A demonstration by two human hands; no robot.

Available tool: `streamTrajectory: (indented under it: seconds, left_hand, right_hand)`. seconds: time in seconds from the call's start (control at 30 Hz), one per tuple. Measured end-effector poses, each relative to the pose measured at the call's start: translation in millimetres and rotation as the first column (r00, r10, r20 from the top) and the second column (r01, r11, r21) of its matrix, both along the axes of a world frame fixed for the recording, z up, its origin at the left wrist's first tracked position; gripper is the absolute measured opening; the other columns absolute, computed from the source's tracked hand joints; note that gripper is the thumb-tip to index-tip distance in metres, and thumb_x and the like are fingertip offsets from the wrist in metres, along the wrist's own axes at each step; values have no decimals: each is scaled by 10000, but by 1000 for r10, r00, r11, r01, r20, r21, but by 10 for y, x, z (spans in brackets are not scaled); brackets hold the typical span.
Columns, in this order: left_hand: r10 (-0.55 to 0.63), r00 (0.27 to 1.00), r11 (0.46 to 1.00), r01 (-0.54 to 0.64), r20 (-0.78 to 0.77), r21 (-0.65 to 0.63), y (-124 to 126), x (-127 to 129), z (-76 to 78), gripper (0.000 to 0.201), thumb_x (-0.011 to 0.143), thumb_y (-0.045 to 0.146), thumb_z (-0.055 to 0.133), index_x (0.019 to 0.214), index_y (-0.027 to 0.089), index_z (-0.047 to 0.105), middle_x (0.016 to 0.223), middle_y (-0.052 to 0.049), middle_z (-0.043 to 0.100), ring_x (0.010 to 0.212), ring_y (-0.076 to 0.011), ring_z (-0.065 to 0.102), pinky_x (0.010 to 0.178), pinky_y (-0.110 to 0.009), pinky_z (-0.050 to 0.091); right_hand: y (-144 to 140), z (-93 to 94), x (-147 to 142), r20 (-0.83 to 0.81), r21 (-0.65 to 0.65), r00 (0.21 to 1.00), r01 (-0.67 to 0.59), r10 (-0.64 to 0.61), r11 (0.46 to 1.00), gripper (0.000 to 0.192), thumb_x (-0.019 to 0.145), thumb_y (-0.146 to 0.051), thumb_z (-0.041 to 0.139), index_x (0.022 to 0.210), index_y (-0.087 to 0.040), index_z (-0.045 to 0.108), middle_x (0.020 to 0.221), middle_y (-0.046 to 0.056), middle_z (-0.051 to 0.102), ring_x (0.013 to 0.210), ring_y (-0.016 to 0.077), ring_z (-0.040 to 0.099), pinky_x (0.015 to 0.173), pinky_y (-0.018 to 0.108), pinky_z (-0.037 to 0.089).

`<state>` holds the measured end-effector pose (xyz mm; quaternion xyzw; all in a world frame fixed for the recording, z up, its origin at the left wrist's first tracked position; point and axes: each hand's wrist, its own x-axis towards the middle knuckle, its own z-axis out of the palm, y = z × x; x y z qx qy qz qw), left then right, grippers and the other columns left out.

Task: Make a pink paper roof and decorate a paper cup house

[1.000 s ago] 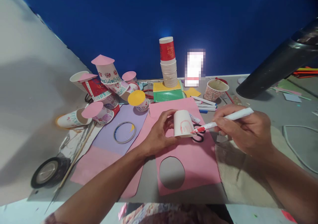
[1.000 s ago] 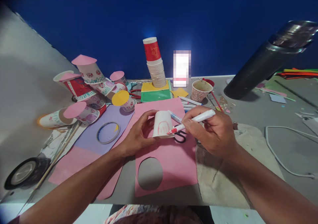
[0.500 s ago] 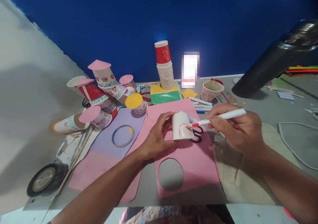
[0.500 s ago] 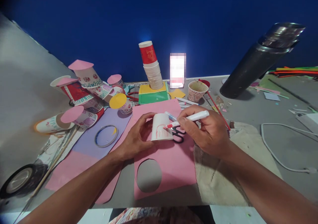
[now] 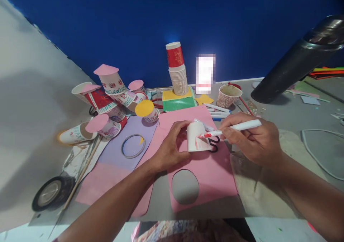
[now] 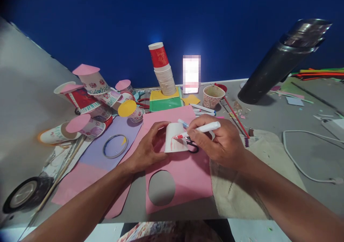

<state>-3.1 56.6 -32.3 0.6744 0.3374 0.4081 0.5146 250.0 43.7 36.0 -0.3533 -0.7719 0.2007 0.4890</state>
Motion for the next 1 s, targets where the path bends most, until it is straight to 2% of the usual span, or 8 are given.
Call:
streamTrajectory:
  seconds: [0.1, 0.23, 0.37, 0.53, 0.67, 0.77, 0.9, 1.0]
  left_hand:
    - [-16, 1000, 1000, 16, -10, 22, -4, 0, -8, 805, 713, 69, 834, 1423, 301, 536, 1489, -101, 504, 1441, -324, 541, 1243, -504, 462]
    - [2, 999, 999, 0, -43, 39, -4, 7, -13, 792, 725, 99, 860, 1418, 307, 538, 1473, -102, 509, 1429, -323, 545, 1230, -508, 472]
    - [-12, 999, 999, 13, -31, 33, -2, 11, 3, 788, 728, 108, 859, 1418, 308, 534, 1472, -101, 505, 1420, -316, 551, 1227, -510, 476]
    - [11, 997, 1000, -9, -77, 21, -4, 12, 76, 775, 715, 101, 864, 1397, 300, 554, 1450, -98, 527, 1412, -316, 553, 1193, -480, 509]
    - [2, 999, 1000, -2, -46, 11, -6, 13, 81, 779, 705, 99, 855, 1394, 297, 551, 1452, -97, 517, 1408, -312, 561, 1199, -477, 508]
    - [2, 999, 1000, -2, -50, 9, -9, 16, 55, 787, 705, 100, 854, 1400, 300, 546, 1453, -99, 512, 1423, -316, 548, 1210, -484, 498]
    - [5, 999, 1000, -5, -51, 8, -9, 22, 43, 773, 720, 135, 873, 1399, 301, 543, 1449, -102, 512, 1414, -322, 556, 1216, -501, 490]
    - [10, 999, 1000, -10, -35, -1, -5, 19, 60, 773, 714, 135, 878, 1392, 289, 541, 1450, -104, 515, 1413, -323, 557, 1227, -504, 479]
  right_hand:
    - [0, 9, -5, 17, -17, 999, -41, 41, 999, 171, 996, -186, 665, 835, -231, 700, 705, -31, 734, 528, 115, 605, 499, 249, 450]
    - [-7, 30, -23, 20, -8, 999, -49, 49, 999, 169, 1000, -165, 657, 851, -233, 698, 719, -39, 750, 566, 107, 643, 550, 228, 489]
    - [-18, 50, -34, 31, -47, 996, -88, 90, 995, 176, 982, -129, 647, 846, -235, 684, 684, -53, 729, 545, 94, 632, 521, 215, 464]
    - [-12, 35, 16, 35, 13, 999, 2, -3, 1000, 158, 972, -125, 673, 873, -246, 695, 754, -45, 755, 562, 98, 625, 532, 232, 457]
    - [-7, 26, 33, 40, -26, 999, -24, 25, 999, 150, 990, -165, 669, 867, -249, 691, 705, -49, 726, 520, 105, 584, 501, 248, 439]
    - [0, 32, 16, 8, 2, 1000, -21, 21, 1000, 169, 996, -165, 664, 849, -244, 692, 741, -46, 750, 563, 98, 622, 523, 234, 447]
    - [4, 29, 11, 7, -52, 995, -99, 100, 994, 155, 995, -182, 657, 855, -245, 684, 676, -67, 721, 523, 92, 607, 498, 224, 442]
    - [3, 27, 26, -8, -43, 1000, -23, 23, 999, 133, 982, -200, 675, 862, -252, 698, 728, -55, 737, 525, 101, 601, 507, 241, 459]
